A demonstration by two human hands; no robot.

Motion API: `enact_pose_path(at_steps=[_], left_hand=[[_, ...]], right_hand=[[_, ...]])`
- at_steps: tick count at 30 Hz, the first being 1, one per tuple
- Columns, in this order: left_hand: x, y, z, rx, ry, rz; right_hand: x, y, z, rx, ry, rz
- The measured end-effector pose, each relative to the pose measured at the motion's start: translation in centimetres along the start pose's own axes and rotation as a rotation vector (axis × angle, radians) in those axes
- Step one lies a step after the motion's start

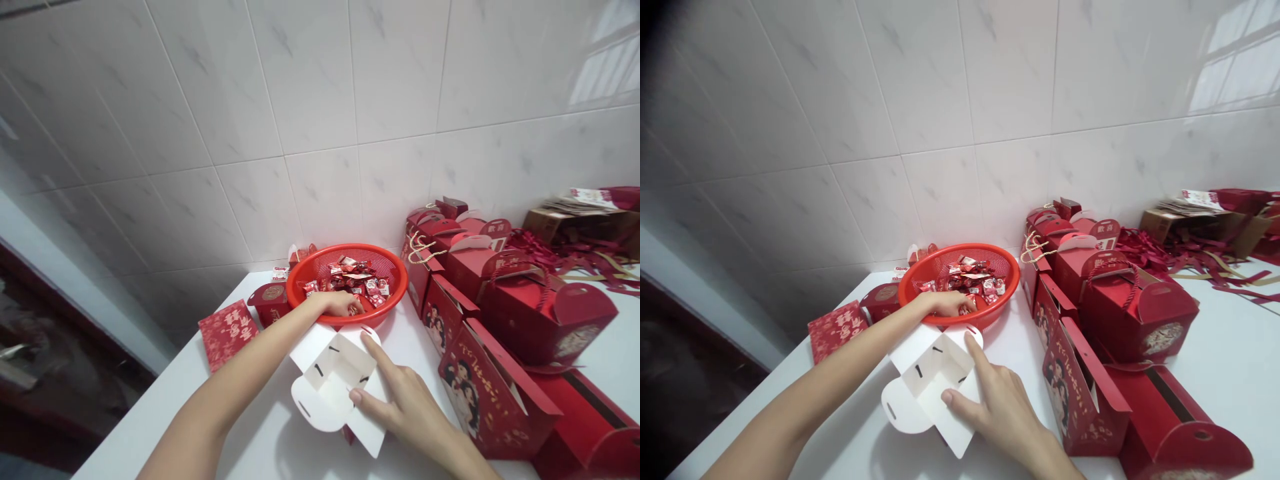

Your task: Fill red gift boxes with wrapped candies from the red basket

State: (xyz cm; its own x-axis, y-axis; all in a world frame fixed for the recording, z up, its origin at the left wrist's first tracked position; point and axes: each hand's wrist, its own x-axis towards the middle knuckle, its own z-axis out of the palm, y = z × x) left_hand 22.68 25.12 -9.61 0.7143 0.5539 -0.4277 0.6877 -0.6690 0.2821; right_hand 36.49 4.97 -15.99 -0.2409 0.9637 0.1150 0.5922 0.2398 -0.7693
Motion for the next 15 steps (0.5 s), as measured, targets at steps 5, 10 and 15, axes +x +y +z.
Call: enact_pose_path(at_steps=[5, 10, 15], left_hand=[[-0.3, -0.4, -0.2, 0.153, 0.028, -0.221], [-0.4, -0.1, -0.6, 0.252, 0.008, -0.404], [0.2, 0.7, -0.7, 0.279, -0.052, -0.471]], right_hand=[[0.0, -0.1, -0.1, 0.018, -0.008, 0.008], [0.0, -0.1, -0.2, 0.021, -0.018, 0.025], [0.1, 0.1, -0.1, 0.04, -0.031, 0.048]])
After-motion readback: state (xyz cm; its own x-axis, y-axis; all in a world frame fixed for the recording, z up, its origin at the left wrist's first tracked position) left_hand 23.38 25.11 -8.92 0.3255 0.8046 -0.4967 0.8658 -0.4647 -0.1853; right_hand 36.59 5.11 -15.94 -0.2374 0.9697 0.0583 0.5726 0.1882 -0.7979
